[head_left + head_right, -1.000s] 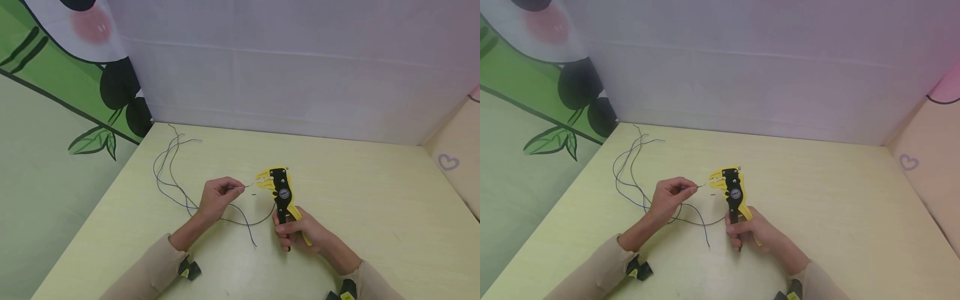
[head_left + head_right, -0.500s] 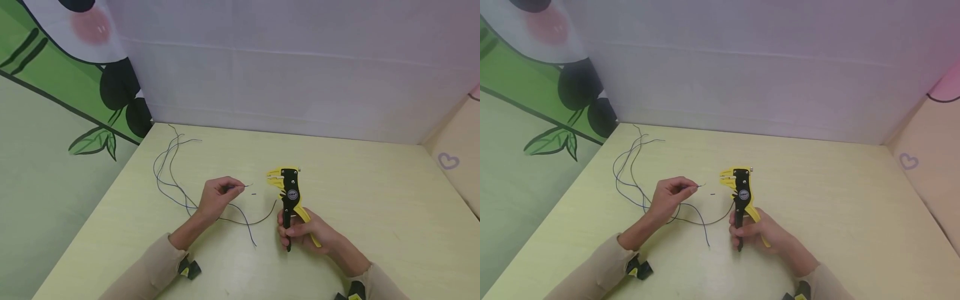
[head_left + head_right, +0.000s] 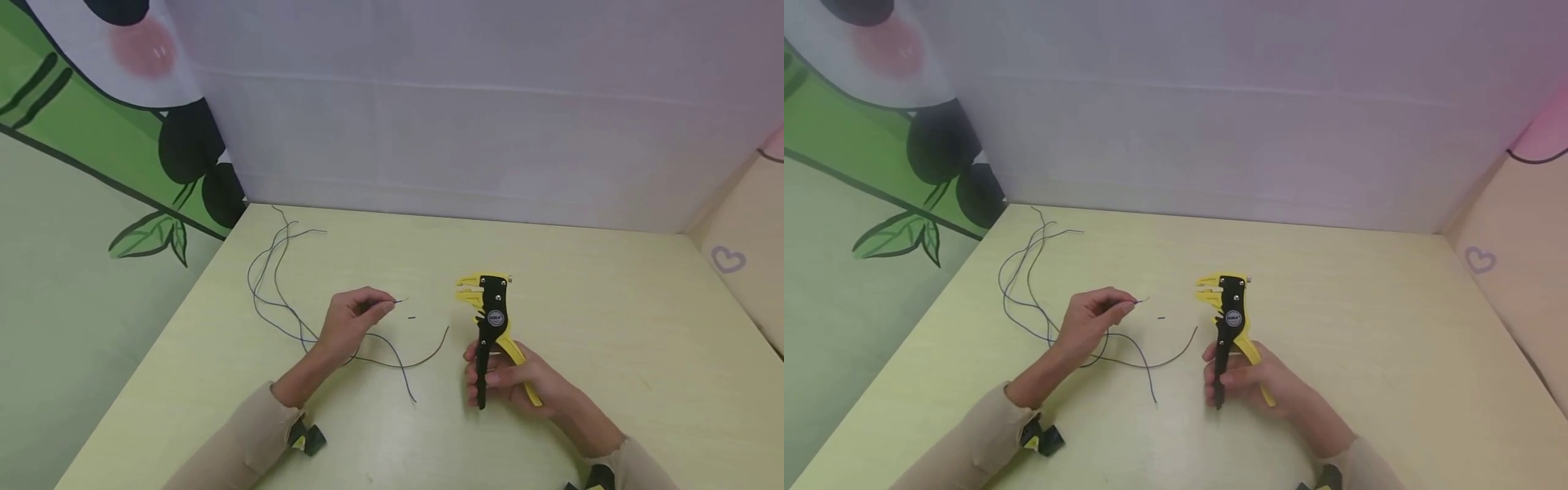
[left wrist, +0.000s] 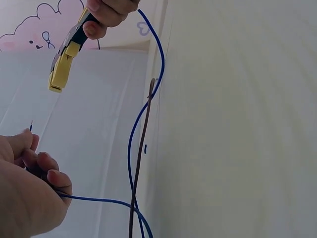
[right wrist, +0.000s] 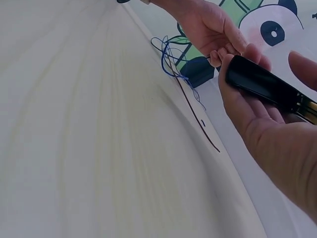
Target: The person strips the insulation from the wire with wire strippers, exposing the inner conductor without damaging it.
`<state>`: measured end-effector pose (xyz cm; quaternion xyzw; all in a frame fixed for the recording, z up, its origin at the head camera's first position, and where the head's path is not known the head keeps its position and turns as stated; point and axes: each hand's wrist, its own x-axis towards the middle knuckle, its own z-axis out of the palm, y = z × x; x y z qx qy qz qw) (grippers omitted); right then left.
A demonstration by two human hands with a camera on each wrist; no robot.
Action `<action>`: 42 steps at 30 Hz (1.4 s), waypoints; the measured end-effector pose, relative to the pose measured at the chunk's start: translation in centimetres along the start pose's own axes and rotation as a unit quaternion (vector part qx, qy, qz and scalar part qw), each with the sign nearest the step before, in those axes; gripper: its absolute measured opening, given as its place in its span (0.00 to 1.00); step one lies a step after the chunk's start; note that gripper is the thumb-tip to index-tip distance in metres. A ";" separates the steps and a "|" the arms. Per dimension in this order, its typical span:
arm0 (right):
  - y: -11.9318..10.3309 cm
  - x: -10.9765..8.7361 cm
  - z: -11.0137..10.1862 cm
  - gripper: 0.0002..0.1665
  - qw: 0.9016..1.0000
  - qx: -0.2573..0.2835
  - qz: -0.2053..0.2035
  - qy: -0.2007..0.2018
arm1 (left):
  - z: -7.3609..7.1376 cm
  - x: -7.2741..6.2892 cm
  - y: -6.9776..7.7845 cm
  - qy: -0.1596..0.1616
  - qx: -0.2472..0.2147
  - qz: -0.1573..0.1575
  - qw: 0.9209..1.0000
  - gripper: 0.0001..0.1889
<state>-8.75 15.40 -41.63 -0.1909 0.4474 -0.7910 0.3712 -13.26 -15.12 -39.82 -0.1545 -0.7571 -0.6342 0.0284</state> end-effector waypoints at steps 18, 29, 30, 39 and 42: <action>-0.1 -2.3 -1.5 0.26 0.999 0.041 0.010 0.007 | -1.3 0.1 -0.6 -0.022 0.013 -0.010 1.000 0.09; -0.1 -2.8 -2.7 0.26 0.998 0.058 0.009 0.008 | -1.7 0.3 -1.2 -0.058 -0.008 -0.040 0.997 0.12; -0.1 -2.9 -2.9 0.26 0.998 0.061 0.008 0.008 | -1.8 0.3 -1.3 -0.061 -0.011 -0.045 0.997 0.13; 0.0 -3.6 -4.0 0.28 0.997 0.070 -0.004 0.009 | -2.0 0.4 -1.3 -0.079 -0.022 -0.049 0.995 0.14; -0.1 -3.7 -4.2 0.28 0.998 0.068 -0.007 0.008 | -2.0 0.4 -1.4 -0.077 -0.011 -0.046 0.996 0.12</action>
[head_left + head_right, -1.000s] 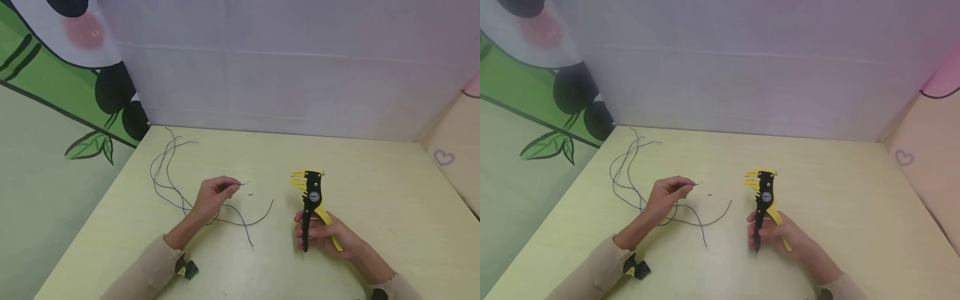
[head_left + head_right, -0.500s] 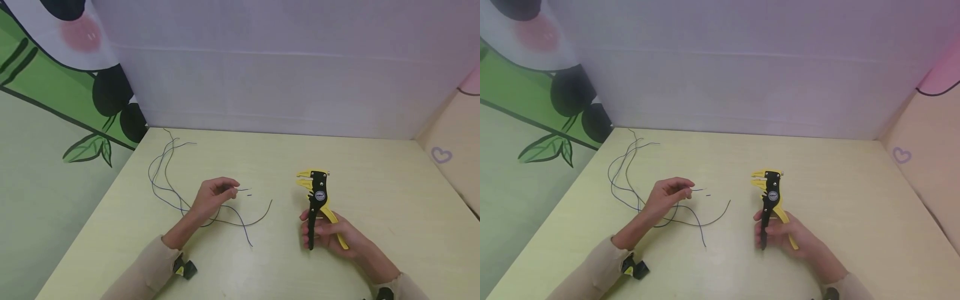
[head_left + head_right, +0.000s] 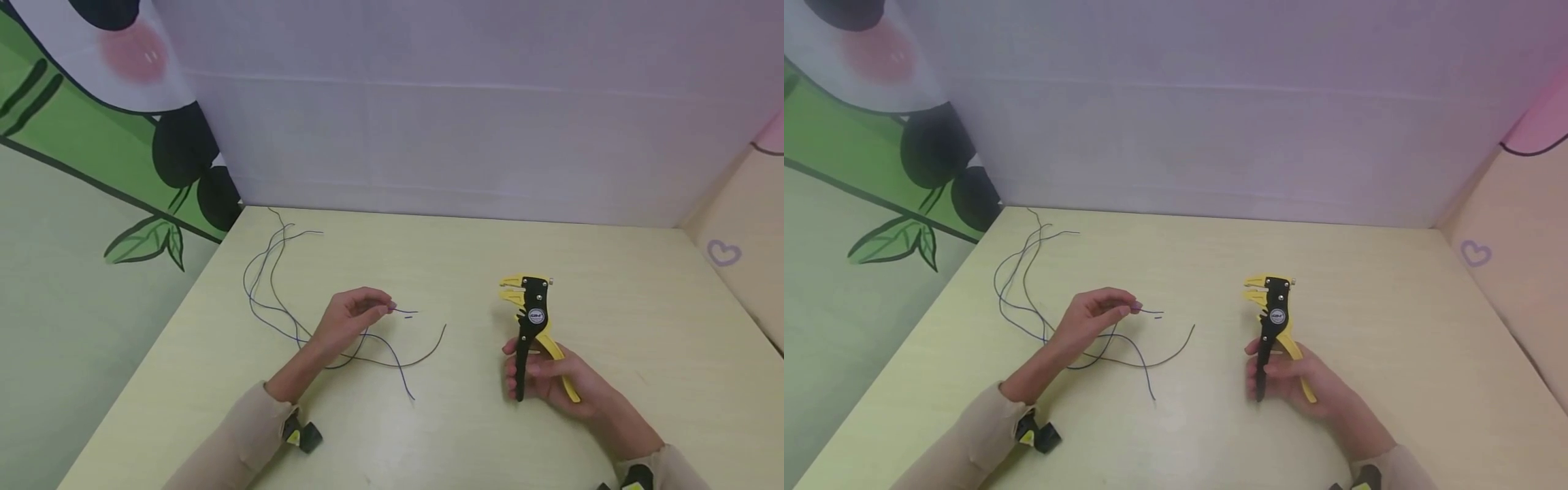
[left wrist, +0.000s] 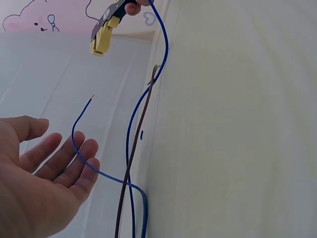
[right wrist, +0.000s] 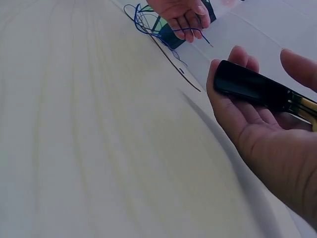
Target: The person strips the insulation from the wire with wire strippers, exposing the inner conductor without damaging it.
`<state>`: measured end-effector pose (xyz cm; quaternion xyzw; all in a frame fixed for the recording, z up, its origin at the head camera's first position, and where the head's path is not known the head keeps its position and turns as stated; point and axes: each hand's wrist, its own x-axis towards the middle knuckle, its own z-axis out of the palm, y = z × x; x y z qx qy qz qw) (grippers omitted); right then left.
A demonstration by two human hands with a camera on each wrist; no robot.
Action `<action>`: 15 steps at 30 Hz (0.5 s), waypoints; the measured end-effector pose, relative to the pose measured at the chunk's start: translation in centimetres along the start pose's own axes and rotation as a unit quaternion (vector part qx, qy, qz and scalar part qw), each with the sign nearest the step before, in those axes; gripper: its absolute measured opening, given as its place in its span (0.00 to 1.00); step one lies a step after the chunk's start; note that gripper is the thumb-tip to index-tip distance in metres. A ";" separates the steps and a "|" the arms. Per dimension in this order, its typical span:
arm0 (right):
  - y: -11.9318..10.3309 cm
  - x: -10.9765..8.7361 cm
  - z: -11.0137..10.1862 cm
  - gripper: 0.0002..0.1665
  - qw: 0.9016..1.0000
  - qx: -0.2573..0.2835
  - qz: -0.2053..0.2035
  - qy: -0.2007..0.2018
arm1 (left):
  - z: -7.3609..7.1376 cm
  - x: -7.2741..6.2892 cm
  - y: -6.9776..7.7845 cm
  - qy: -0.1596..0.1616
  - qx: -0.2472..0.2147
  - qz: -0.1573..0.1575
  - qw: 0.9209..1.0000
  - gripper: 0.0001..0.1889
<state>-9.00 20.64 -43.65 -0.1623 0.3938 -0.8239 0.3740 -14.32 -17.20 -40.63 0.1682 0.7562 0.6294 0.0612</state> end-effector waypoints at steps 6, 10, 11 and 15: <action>-0.2 -0.3 -0.3 0.29 1.000 0.001 -0.008 -0.001 | -0.1 0.0 0.0 0.017 0.035 -0.002 0.999 0.12; -0.3 -0.5 -0.6 0.29 1.000 0.002 -0.011 -0.002 | -0.3 -0.1 0.6 0.042 0.081 0.023 0.996 0.13; -0.3 -0.6 -0.6 0.29 1.000 0.002 -0.011 -0.003 | -0.3 -0.1 0.8 0.046 0.092 0.033 0.994 0.13; -0.4 -0.7 -0.8 0.29 1.000 0.006 -0.014 -0.008 | -0.4 -0.4 1.5 0.025 0.105 0.077 0.991 0.12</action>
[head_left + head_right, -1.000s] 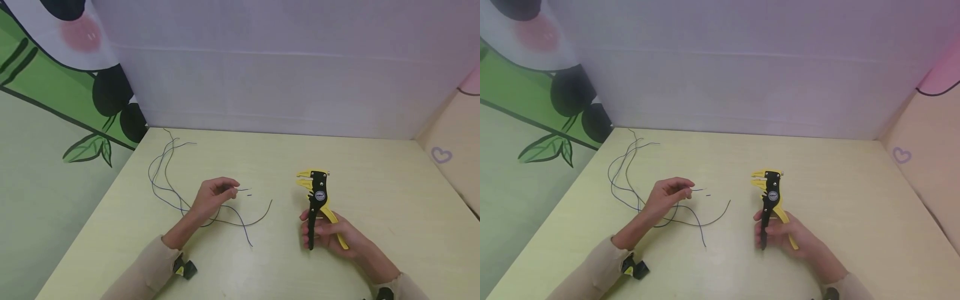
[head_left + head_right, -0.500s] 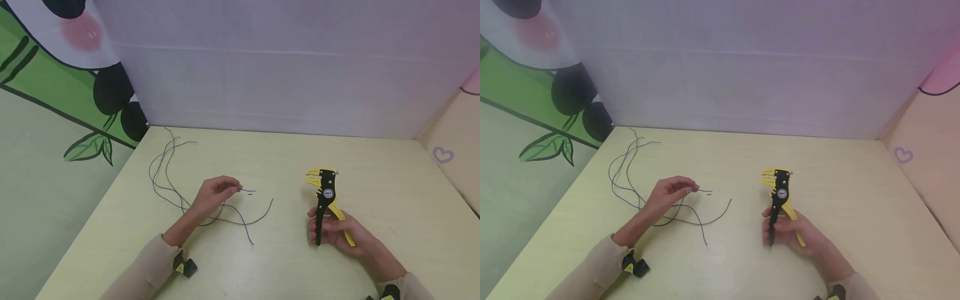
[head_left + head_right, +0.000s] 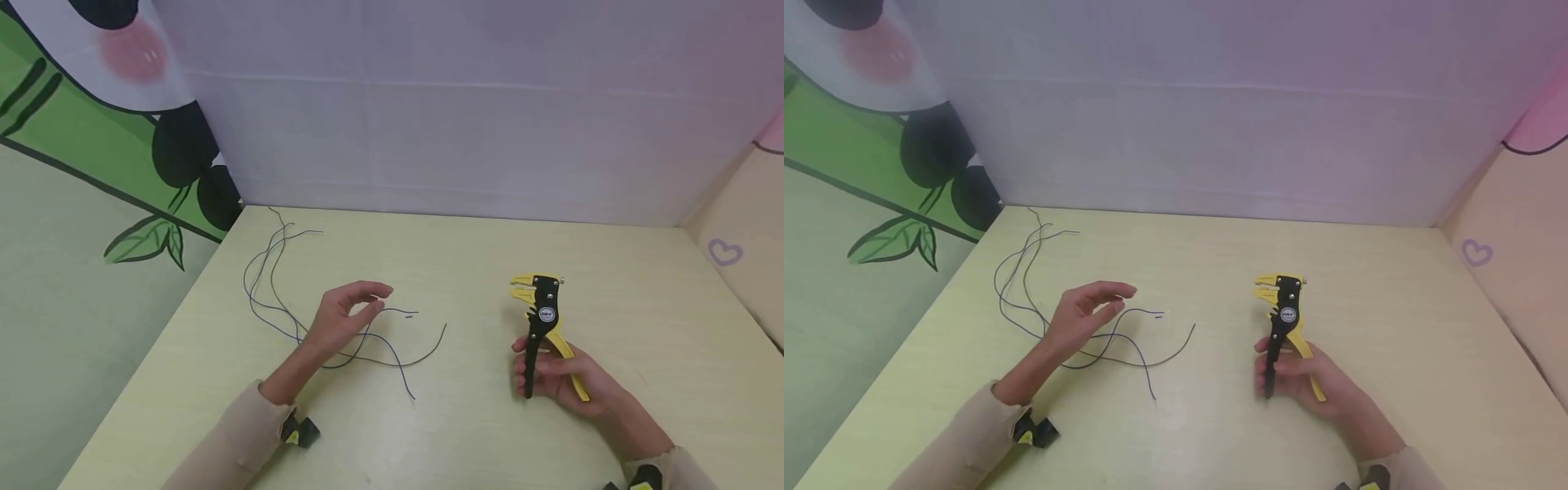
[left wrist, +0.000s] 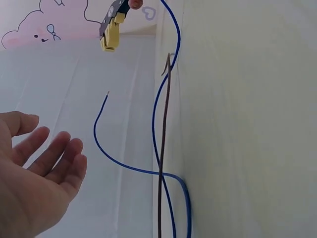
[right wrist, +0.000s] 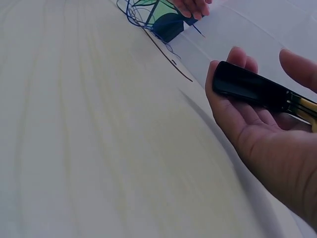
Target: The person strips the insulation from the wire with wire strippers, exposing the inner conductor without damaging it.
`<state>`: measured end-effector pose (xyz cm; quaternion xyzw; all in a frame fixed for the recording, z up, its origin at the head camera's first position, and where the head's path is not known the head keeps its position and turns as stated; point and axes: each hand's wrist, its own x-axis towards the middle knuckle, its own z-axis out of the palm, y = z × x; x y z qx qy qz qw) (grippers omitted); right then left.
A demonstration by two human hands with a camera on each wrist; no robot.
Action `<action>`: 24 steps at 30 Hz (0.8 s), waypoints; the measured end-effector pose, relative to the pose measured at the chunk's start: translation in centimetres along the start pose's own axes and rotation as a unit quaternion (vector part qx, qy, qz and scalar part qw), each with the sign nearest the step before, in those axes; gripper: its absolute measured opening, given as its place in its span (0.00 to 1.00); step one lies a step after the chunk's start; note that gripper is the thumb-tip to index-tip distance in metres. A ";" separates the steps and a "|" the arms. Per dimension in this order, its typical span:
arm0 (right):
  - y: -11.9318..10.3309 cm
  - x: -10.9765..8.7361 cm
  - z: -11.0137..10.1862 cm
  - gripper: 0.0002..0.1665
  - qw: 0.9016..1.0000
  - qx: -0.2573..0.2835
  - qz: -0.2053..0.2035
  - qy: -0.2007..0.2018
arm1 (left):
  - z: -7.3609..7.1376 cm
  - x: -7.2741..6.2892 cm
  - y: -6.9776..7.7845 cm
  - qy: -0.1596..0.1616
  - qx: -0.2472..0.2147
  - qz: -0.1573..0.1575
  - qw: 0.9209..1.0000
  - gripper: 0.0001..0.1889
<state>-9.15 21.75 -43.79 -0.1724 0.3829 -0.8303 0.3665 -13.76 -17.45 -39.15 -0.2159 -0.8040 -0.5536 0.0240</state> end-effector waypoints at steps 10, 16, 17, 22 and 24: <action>-0.2 -0.7 -0.1 0.30 1.000 0.007 -0.010 0.000 | 0.4 -0.1 0.1 -0.244 0.015 0.053 0.968 0.12; -0.2 -1.2 -0.3 0.29 1.000 0.004 -0.013 0.009 | 1.3 -0.2 0.1 -0.237 0.068 0.043 0.968 0.14; -0.2 -1.2 -0.4 0.29 1.000 0.003 -0.011 0.015 | 1.6 -0.3 0.1 -0.233 0.073 0.036 0.969 0.15; -0.3 -1.1 -0.3 0.28 0.999 -0.002 -0.003 0.034 | 3.1 -0.5 0.2 -0.214 0.075 -0.014 0.974 0.20; -0.4 -1.1 -0.3 0.28 1.000 0.001 -0.001 0.031 | 3.7 -0.5 0.2 -0.204 0.075 -0.028 0.976 0.22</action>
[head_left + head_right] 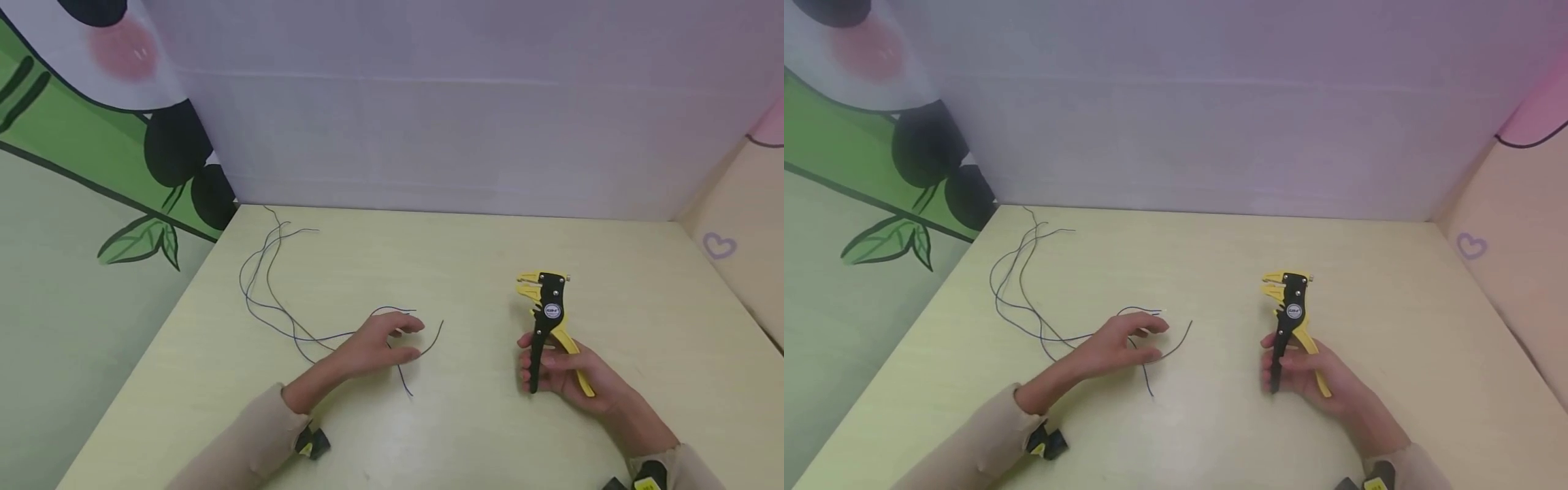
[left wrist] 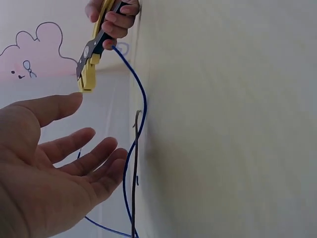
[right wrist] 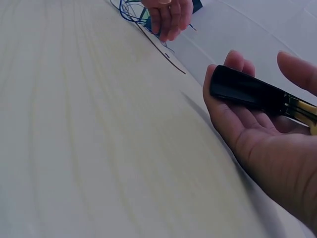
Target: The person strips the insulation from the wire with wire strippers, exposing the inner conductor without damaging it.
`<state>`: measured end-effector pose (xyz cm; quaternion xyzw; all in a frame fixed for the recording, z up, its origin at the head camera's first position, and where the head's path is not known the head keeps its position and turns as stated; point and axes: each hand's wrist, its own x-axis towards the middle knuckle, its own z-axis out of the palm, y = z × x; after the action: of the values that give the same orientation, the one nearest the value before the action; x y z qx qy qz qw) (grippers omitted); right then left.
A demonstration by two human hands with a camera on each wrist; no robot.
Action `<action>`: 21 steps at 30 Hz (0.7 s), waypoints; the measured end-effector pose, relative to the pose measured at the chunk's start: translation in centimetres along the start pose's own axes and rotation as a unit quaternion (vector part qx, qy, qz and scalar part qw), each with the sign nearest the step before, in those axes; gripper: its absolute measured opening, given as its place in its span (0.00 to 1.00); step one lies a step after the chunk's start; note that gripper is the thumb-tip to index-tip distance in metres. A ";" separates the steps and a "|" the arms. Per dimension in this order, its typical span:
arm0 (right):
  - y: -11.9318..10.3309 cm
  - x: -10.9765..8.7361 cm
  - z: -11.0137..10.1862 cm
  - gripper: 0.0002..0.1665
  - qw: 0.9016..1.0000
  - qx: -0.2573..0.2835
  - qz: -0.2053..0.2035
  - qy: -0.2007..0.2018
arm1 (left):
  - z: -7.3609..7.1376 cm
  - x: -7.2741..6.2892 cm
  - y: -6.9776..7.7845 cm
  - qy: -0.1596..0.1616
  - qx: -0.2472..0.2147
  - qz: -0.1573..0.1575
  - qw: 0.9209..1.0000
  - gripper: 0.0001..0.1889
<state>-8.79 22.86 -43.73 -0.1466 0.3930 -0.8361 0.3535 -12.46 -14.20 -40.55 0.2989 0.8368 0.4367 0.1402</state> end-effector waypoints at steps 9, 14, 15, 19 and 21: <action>-0.3 0.0 0.4 0.28 1.000 0.005 -0.003 -0.025 | 1.2 0.1 0.1 0.048 0.002 -0.053 0.997 0.24; -0.4 0.0 0.5 0.28 0.999 0.005 -0.006 -0.035 | 1.8 0.2 0.0 0.073 0.000 -0.050 0.996 0.23; -0.4 0.0 0.5 0.28 0.999 0.005 -0.005 -0.035 | 1.9 0.2 0.0 0.077 0.001 -0.048 0.996 0.23; -0.4 0.0 0.6 0.28 0.999 0.004 -0.004 -0.032 | 2.3 0.2 0.0 0.093 0.002 -0.046 0.995 0.22; -0.4 0.0 0.7 0.28 0.999 0.004 -0.004 -0.032 | 2.5 0.1 0.0 0.099 0.004 -0.043 0.994 0.22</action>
<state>-8.62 22.71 -42.97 -0.1734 0.3777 -0.8340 0.3629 -11.32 -12.55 -42.00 0.2181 0.8605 0.4544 0.0742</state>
